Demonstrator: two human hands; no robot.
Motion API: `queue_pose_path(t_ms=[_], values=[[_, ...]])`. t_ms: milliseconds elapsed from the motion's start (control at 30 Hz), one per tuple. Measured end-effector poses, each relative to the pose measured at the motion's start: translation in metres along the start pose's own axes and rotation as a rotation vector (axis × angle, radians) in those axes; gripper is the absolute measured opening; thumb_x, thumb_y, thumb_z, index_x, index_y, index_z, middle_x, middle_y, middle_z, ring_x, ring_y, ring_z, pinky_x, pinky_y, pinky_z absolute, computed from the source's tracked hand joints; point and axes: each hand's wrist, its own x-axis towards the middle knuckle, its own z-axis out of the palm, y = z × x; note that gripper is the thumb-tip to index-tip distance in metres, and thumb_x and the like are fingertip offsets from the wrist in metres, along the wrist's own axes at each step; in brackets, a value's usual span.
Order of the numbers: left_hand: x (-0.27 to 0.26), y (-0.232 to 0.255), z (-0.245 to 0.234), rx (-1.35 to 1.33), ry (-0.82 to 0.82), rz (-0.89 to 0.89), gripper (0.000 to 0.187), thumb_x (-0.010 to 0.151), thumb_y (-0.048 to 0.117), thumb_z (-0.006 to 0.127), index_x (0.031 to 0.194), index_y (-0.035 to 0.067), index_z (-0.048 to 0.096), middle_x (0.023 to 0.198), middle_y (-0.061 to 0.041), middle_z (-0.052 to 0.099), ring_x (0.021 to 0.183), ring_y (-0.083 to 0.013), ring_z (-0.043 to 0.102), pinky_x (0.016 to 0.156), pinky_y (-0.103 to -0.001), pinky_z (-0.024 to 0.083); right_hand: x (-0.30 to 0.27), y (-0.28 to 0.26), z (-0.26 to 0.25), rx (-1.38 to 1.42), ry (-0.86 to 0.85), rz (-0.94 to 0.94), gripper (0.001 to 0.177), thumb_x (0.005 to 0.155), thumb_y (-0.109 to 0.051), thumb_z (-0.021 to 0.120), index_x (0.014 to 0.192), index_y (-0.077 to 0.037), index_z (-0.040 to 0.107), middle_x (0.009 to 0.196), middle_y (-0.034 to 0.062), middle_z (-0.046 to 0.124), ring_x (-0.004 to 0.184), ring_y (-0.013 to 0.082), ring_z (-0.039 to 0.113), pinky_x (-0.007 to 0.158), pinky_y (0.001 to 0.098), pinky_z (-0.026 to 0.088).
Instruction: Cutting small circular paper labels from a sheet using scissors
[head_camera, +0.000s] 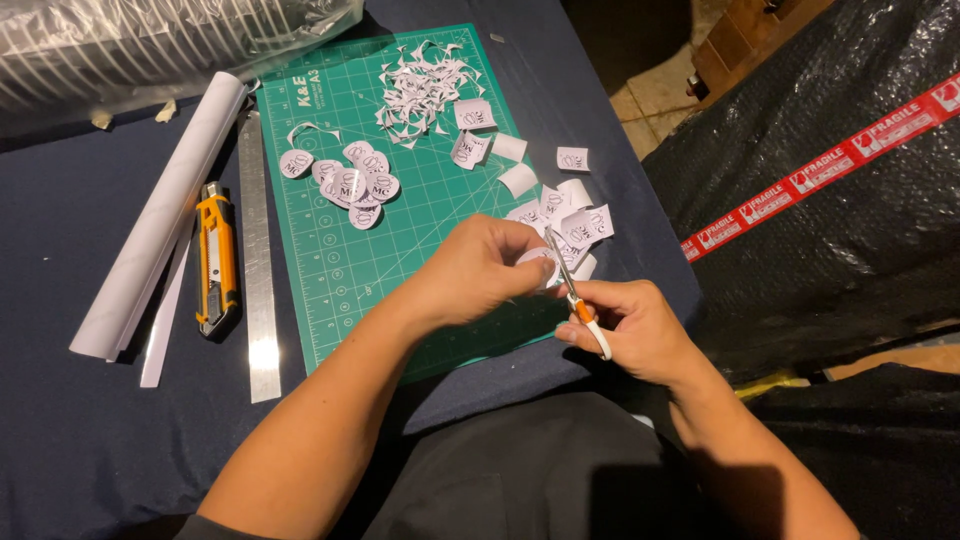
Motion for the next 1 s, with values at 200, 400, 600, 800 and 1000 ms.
queue_pose_path(t_ms=[200, 400, 600, 800, 1000], values=[[-0.001, 0.001, -0.001, -0.007, -0.001, 0.003, 0.012, 0.083, 0.013, 0.069, 0.080, 0.006, 0.078, 0.060, -0.004, 0.068, 0.062, -0.0116, 0.060, 0.062, -0.027, 0.051, 0.000, -0.001, 0.001, 0.010, -0.003, -0.004, 0.044, 0.077, -0.002, 0.088, 0.120, -0.001, 0.079, 0.060, 0.0060, 0.068, 0.061, 0.0095, 0.057, 0.058, 0.0281, 0.052], [-0.003, 0.009, -0.002, -0.006, -0.009, -0.004, 0.011, 0.082, 0.012, 0.069, 0.080, 0.006, 0.079, 0.060, -0.004, 0.068, 0.061, -0.0115, 0.060, 0.062, -0.026, 0.051, 0.001, 0.004, -0.002, 0.002, -0.018, -0.012, 0.043, 0.078, -0.003, 0.088, 0.120, -0.002, 0.080, 0.060, 0.0063, 0.068, 0.059, 0.0090, 0.056, 0.055, 0.0268, 0.051], [-0.004, 0.011, -0.002, 0.005, -0.014, -0.011, 0.012, 0.083, 0.012, 0.069, 0.081, 0.006, 0.079, 0.060, -0.003, 0.068, 0.061, -0.0114, 0.060, 0.061, -0.026, 0.051, 0.000, 0.008, -0.003, 0.022, -0.014, 0.007, 0.044, 0.077, -0.001, 0.089, 0.120, -0.001, 0.079, 0.060, 0.0059, 0.068, 0.059, 0.0081, 0.057, 0.055, 0.0254, 0.051], [-0.002, 0.010, -0.003, 0.136, 0.013, -0.014, 0.018, 0.086, 0.016, 0.065, 0.090, 0.006, 0.080, 0.069, -0.009, 0.073, 0.068, -0.0197, 0.066, 0.068, -0.034, 0.055, 0.002, 0.010, 0.002, 0.129, 0.192, 0.092, 0.044, 0.079, -0.005, 0.088, 0.121, -0.002, 0.077, 0.068, 0.0046, 0.071, 0.062, 0.0056, 0.062, 0.059, 0.0209, 0.055], [-0.004, 0.018, -0.030, 0.652, 0.174, 0.061, 0.032, 0.090, 0.013, 0.065, 0.122, 0.014, 0.073, 0.101, -0.017, 0.079, 0.099, -0.0428, 0.074, 0.085, -0.053, 0.058, 0.008, 0.027, -0.008, 0.114, 0.358, 0.006, 0.041, 0.088, -0.004, 0.081, 0.127, 0.004, 0.072, 0.071, 0.0122, 0.071, 0.066, 0.0124, 0.068, 0.060, 0.0251, 0.058]])
